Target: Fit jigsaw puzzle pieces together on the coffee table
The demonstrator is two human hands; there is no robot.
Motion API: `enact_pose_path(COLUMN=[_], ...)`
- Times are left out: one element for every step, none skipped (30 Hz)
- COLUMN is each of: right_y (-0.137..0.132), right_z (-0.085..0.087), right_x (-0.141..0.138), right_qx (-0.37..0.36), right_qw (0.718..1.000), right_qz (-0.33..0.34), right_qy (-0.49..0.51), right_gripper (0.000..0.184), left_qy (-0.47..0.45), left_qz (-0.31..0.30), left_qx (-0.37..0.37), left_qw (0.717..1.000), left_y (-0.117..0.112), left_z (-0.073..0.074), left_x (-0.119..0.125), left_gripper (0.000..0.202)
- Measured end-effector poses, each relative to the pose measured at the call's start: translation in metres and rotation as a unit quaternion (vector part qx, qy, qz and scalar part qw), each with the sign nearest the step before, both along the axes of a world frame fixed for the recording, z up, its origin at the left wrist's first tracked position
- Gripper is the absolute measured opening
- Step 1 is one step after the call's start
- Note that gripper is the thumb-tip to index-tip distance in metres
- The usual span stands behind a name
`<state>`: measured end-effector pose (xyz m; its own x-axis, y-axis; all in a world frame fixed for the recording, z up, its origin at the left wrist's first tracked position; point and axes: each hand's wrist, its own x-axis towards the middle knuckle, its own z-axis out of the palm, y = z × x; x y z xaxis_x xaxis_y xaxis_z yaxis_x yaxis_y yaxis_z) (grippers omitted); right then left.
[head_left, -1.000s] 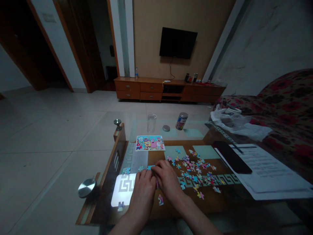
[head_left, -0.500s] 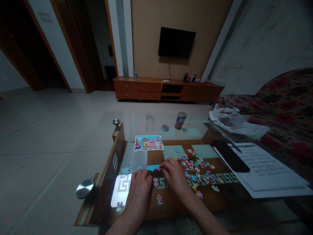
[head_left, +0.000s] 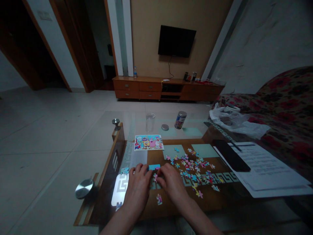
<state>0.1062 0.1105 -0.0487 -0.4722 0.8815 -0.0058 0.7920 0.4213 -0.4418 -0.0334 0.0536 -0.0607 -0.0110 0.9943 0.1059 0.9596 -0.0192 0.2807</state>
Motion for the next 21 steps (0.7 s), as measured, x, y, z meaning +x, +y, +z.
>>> enact_pose_path(right_y=[0.0014,0.0025,0.0032,0.0035,0.0034,0.0031,0.0025,0.0018,0.0011,0.0005,0.0,-0.0003,-0.0003,-0.0002,0.0,0.0002,0.0003,0.0003,0.0002,-0.0001,-0.0004], right_z=[0.0001,-0.0001,-0.0004,-0.0008,-0.0012,-0.0016,-0.0019,-0.0022,-0.0025,-0.0027,-0.003,-0.0031,-0.0031,-0.003,-0.0026,-0.002,-0.0012,-0.0002,0.0007,0.0016,0.0023], right_x=[-0.0007,-0.0014,-0.0022,-0.003,-0.0038,-0.0044,-0.0048,-0.005,-0.005,-0.0047,-0.0044,-0.0041,-0.004,-0.004,-0.0043,-0.0048,-0.0054,-0.006,-0.0066,-0.0069,-0.007], right_qx=[0.006,0.012,0.017,0.021,0.025,0.027,0.028,0.028,0.026,0.023,0.02,0.016,0.013,0.008,0.002,-0.003,-0.009,-0.015,-0.018,-0.019,-0.02], right_qw=[1.0,1.0,1.0,1.0,1.0,1.0,1.0,1.0,1.0,1.0,1.0,1.0,1.0,1.0,1.0,1.0,1.0,1.0,1.0,1.0,1.0], right_qz=[0.0,0.0,0.0,-0.001,-0.002,-0.003,-0.003,-0.003,-0.002,0.0,0.001,0.001,0.0,-0.001,-0.002,-0.003,-0.004,-0.004,-0.003,-0.002,0.001], right_qy=[-0.002,-0.002,-0.002,-0.001,-0.001,-0.003,-0.003,-0.001,0.002,0.006,0.011,0.014,0.017,0.019,0.019,0.02,0.022,0.023,0.024,0.023,0.022], right_gripper=[0.008,0.008,0.009,0.009,0.01,0.01,0.01,0.01,0.01,0.01,0.009,0.009,0.009,0.008,0.008,0.009,0.012,0.015,0.018,0.021,0.021], left_qy=[-0.001,-0.003,-0.003,-0.003,-0.003,-0.003,-0.003,-0.004,-0.004,-0.005,-0.005,-0.005,-0.006,-0.006,-0.007,-0.007,-0.008,-0.008,-0.008,-0.008,-0.009], left_qz=[-0.001,-0.001,-0.001,-0.001,0.0,0.001,0.001,0.002,0.002,0.002,0.002,0.003,0.003,0.002,0.002,0.001,-0.001,-0.002,-0.002,-0.003,-0.004], left_qx=[-0.001,-0.002,-0.002,0.0,0.001,0.001,0.0,-0.002,-0.004,-0.004,-0.004,-0.002,-0.001,-0.001,-0.003,-0.006,-0.008,-0.009,-0.007,-0.003,0.0], left_qw=[1.0,1.0,1.0,1.0,1.0,1.0,1.0,1.0,1.0,1.0,1.0,1.0,1.0,1.0,1.0,1.0,1.0,1.0,1.0,1.0,1.0], left_y=[-0.0005,-0.0009,-0.0012,-0.0013,-0.0011,-0.0009,-0.0005,-0.0002,0.0,0.0,0.0,0.0,-0.0001,0.0,0.0001,0.0003,0.0005,0.0007,0.0008,0.0009,0.0009], left_z=[0.0,0.0003,0.0009,0.0015,0.002,0.0023,0.0024,0.0023,0.002,0.0016,0.0012,0.0007,0.0003,0.0,-0.0004,-0.0008,-0.0012,-0.0017,-0.0023,-0.003,-0.0037], left_x=[0.0002,0.0004,0.0005,0.0006,0.0006,0.0006,0.0006,0.0006,0.0006,0.0006,0.0007,0.0007,0.0007,0.0007,0.0006,0.0004,0.0002,-0.0001,-0.0003,-0.0005,-0.0007], left_gripper=[0.037,0.037,0.038,0.038,0.037,0.037,0.036,0.036,0.037,0.037,0.038,0.039,0.039,0.039,0.039,0.04,0.04,0.039,0.039,0.039,0.039])
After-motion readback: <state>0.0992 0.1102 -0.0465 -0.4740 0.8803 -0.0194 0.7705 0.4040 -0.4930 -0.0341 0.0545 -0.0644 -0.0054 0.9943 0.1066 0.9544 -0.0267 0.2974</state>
